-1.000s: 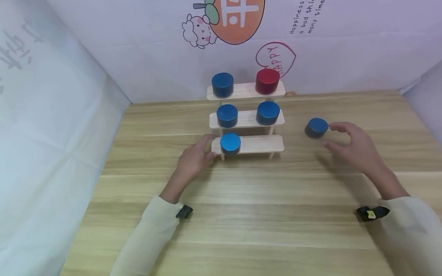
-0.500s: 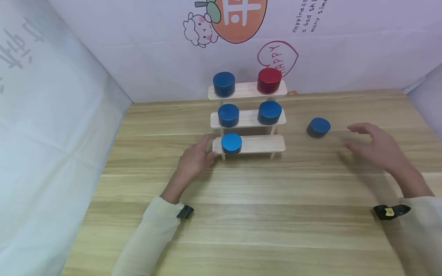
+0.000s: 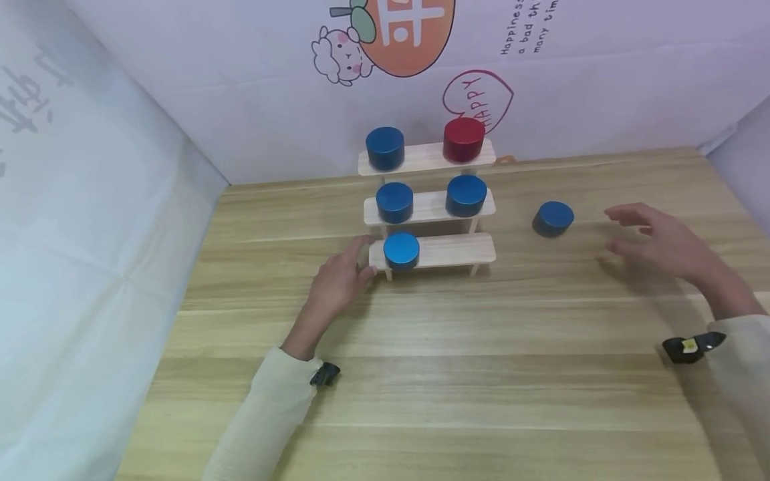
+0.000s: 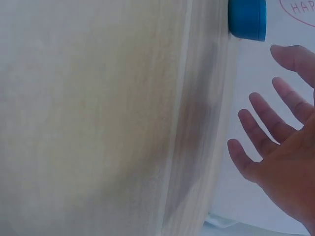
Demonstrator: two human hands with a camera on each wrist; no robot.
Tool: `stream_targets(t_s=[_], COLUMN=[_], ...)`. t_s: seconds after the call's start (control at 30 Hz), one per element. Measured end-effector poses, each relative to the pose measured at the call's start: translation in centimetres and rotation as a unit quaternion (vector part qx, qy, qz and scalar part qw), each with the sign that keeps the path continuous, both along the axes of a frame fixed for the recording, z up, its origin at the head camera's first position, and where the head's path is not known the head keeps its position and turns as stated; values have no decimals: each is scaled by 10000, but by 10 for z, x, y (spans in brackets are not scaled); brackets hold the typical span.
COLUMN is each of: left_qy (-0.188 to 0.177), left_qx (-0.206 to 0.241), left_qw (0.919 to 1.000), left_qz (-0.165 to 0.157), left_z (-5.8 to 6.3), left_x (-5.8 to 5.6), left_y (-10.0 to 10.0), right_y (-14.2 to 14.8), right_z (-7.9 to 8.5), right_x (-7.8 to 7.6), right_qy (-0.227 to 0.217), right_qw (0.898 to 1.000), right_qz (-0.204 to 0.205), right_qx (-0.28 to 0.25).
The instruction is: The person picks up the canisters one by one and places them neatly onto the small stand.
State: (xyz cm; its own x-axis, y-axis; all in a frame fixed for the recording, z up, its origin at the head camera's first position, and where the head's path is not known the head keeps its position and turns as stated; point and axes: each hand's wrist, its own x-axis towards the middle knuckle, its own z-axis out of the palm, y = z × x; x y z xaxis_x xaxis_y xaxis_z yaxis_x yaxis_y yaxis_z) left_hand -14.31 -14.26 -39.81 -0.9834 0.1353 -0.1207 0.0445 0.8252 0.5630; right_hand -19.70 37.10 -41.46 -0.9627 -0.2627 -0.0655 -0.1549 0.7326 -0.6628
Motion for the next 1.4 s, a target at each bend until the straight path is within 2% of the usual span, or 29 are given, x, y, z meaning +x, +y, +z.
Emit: stream_targets(t_s=[0.3,0.63,0.93,1.4], left_qy=[108,123,77,104], left_qx=[0,46,-17,-87], left_qw=[9999,9999,10000,9999], left_qz=[-51,-26,-1,-20], left_z=[-1,-1,-1,0], left_x=[1,2,2,3], left_y=[1,-1,-1,-1], right_y=[3,-11,-25,-46], right_z=[2,3,4,3], right_x=[-10,-28,-41,-47], right_qy=[11,-74,-623,-490], right_qw=[9997,9993,9976,9975], right_qz=[3,98,185,447], right_qx=[-240,-366,-254,-258])
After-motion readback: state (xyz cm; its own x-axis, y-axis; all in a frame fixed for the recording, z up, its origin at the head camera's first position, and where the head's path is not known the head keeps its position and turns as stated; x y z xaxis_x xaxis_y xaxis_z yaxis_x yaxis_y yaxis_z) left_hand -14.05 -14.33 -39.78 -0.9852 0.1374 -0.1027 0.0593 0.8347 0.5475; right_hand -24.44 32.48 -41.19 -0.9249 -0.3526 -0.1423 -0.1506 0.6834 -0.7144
